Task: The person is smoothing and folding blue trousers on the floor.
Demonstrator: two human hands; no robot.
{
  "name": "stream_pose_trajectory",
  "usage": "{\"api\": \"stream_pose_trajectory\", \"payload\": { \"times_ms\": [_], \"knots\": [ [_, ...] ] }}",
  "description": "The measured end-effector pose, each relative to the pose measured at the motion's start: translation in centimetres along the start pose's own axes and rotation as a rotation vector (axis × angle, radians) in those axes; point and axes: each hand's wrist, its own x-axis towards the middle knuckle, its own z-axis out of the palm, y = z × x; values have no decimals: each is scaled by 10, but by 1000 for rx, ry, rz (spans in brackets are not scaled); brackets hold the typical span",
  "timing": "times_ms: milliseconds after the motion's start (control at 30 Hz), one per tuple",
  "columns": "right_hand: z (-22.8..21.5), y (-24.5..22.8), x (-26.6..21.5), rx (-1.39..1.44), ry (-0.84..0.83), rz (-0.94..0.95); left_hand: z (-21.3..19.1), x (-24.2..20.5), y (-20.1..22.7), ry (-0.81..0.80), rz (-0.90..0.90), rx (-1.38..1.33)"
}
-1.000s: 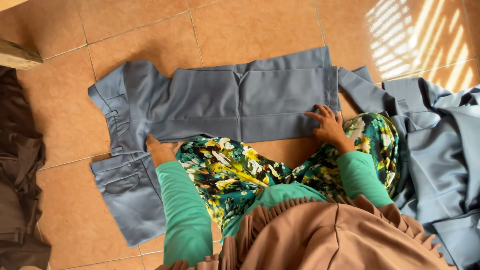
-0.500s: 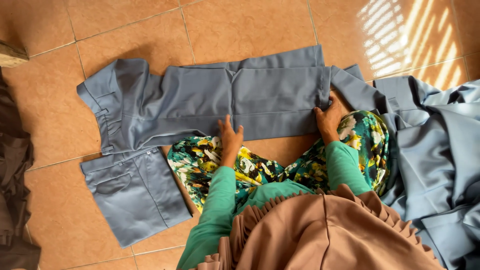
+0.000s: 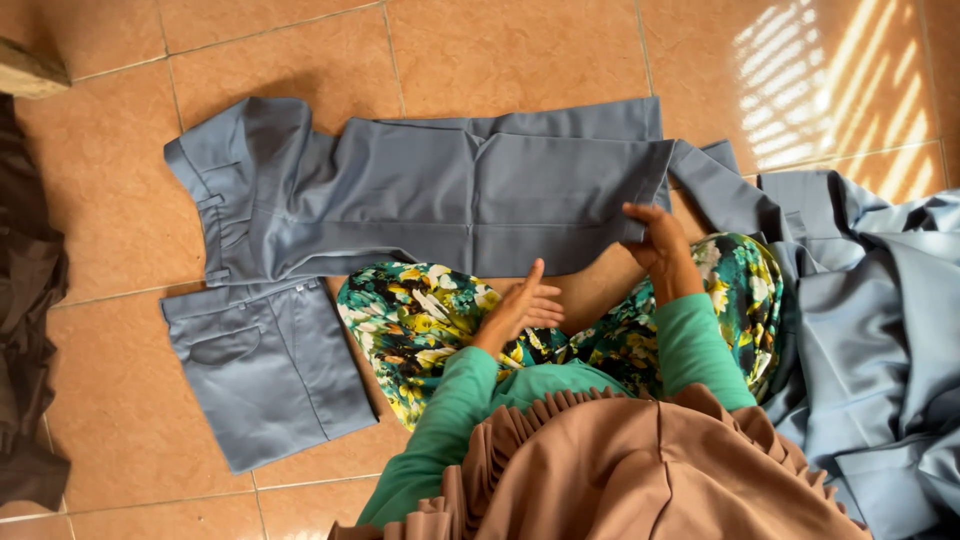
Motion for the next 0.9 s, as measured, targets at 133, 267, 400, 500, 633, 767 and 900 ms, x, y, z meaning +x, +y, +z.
{"api": "stream_pose_trajectory", "payload": {
  "times_ms": [133,267,400,500,633,767,900],
  "knots": [
    [70,-80,-43,85,-84,27,5,33,-3,38,-54,-636],
    [147,-162,-138,68,-347,-28,-62,40,37,260,322,-1282],
    [172,-212,-206,87,-595,-149,-166,58,68,538,616,-1305],
    [142,-205,-174,9,-576,-252,-168,22,89,363,783,-1349],
    [6,-122,32,-73,-445,-102,-190,89,27,482,702,-1265],
    [-26,-70,45,-636,-24,-307,-214,161,-15,772,353,-1155],
    [-52,-51,86,-873,105,-452,-209,153,-7,889,324,-1014]
  ]
}}
